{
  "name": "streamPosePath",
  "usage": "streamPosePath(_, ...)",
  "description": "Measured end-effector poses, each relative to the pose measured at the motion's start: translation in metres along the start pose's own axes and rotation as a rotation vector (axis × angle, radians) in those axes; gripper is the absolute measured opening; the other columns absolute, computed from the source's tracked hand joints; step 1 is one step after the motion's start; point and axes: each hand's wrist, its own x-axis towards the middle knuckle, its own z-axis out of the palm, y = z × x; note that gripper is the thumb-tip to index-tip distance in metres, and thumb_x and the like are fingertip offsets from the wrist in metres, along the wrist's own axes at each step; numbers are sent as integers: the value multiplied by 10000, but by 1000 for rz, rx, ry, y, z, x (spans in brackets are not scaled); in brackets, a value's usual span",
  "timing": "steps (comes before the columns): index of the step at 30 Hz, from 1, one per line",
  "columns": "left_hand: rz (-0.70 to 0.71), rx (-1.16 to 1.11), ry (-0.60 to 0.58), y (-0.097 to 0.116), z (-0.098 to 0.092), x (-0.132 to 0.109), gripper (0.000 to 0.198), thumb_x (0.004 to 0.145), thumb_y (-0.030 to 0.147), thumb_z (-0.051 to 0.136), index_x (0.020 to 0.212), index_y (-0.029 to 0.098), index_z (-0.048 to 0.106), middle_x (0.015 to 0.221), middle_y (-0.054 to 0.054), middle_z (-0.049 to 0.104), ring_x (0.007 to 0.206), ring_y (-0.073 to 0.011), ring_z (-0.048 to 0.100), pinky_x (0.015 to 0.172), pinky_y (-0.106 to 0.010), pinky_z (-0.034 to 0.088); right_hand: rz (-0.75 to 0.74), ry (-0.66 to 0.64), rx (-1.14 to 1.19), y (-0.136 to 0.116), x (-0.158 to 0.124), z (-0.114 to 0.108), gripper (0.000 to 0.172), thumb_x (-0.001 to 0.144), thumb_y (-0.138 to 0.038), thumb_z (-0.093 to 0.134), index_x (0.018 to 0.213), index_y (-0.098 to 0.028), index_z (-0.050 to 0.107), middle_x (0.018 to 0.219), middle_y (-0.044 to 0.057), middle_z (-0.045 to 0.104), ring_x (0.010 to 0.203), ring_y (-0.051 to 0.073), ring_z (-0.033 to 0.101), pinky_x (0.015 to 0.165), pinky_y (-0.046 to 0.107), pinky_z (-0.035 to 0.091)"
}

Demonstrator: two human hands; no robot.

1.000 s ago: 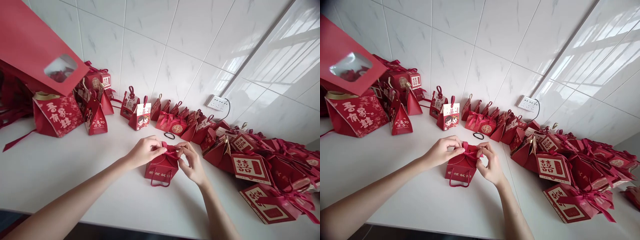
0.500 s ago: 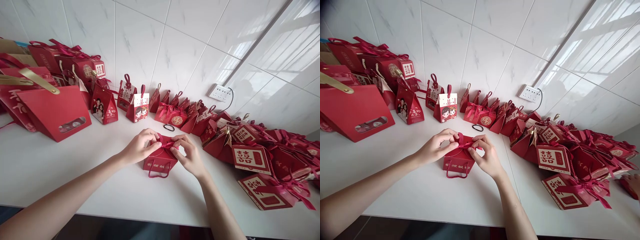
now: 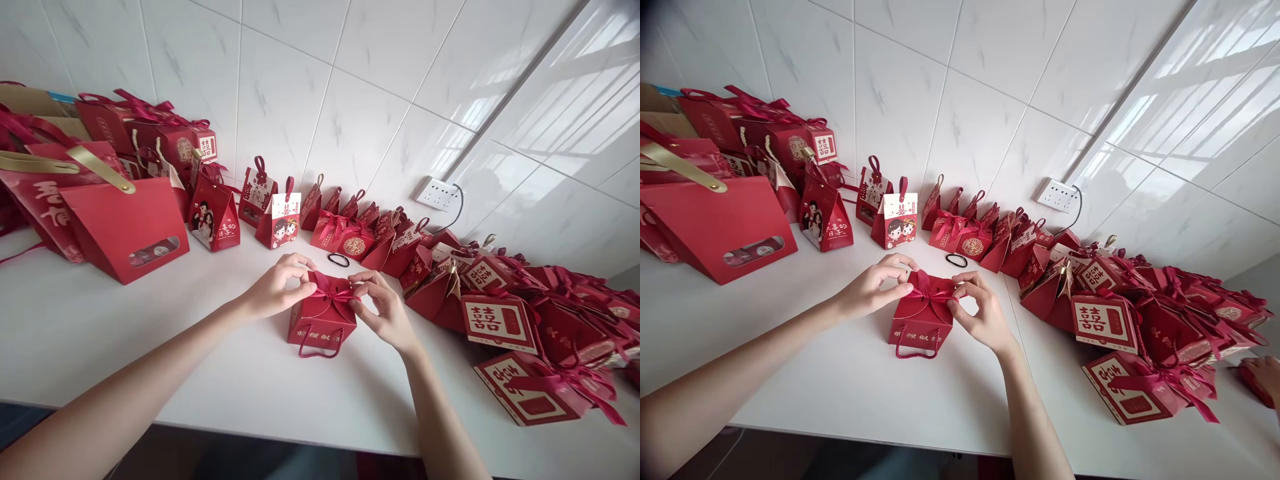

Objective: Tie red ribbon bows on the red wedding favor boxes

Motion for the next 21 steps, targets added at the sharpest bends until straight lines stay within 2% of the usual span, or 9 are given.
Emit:
streamPosePath(3, 0, -5, 37, 2, 2, -2, 246, 770, 395, 548, 637, 189, 534, 976, -45, 533, 1089, -242, 457, 1025, -403, 315, 6, 85, -14, -5, 0, 0, 347, 890, -506, 457, 757, -203, 561, 986, 75, 522, 969, 221, 514, 834, 347, 408)
streamPosePath(5, -15, -14, 53, 3, 4, -2, 243, 762, 405, 553, 650, 190, 536, 909, -34, 518, 1042, -236, 463, 997, -397, 337, 94, 158, -51, -8, 0, 1, 440, 899, -570, 384, 715, -199, 533, 817, 44, 502, 788, 183, 498, 717, 312, 401)
streamPosePath(7, -41, -11, 56, 5, 6, -2, 252, 765, 411, 546, 644, 191, 534, 882, -31, 519, 1007, -229, 462, 964, -384, 354, 255, 134, -44, -11, -2, 3, 490, 897, -611, 345, 668, -199, 484, 640, -3, 416, 596, 139, 401, 566, 274, 342)
streamPosePath(9, -55, 3, 58, 6, 7, -1, 252, 771, 398, 535, 628, 190, 528, 852, -29, 524, 966, -221, 462, 920, -367, 367, 388, 41, 16, -13, -3, 5, 527, 878, -653, 335, 622, -201, 423, 556, -34, 326, 508, 111, 292, 477, 257, 250)
streamPosePath(11, -54, 1, 55, 8, 8, 0, 246, 774, 376, 523, 614, 189, 523, 792, -22, 519, 902, -209, 470, 863, -348, 382, 430, -11, 59, -16, -3, 9, 548, 851, -683, 358, 590, -202, 370, 543, -42, 287, 495, 97, 241, 455, 254, 198)
streamPosePath(14, -72, -78, 34, 11, 9, -1, 243, 769, 359, 524, 604, 181, 521, 746, -10, 501, 793, -180, 489, 777, -320, 400, 414, 0, 46, -21, -1, 15, 545, 816, -682, 432, 577, -203, 334, 555, -44, 276, 511, 90, 227, 459, 253, 180)
streamPosePath(17, -120, -176, 16, 11, 10, -2, 249, 764, 355, 531, 599, 169, 515, 785, -4, 495, 726, -148, 496, 721, -300, 403, 398, -13, 80, -22, 2, 17, 529, 812, -654, 461, 565, -205, 329, 547, -44, 289, 509, 90, 241, 462, 255, 184)
streamPosePath(21, -149, -236, -1, 6, 10, -1, 239, 761, 351, 536, 611, 165, 523, 802, -1, 486, 734, -143, 500, 697, -288, 391, 375, -60, 241, -15, 3, 14, 494, 822, -591, 496, 548, -202, 362, 547, -38, 332, 519, 99, 283, 493, 261, 223)
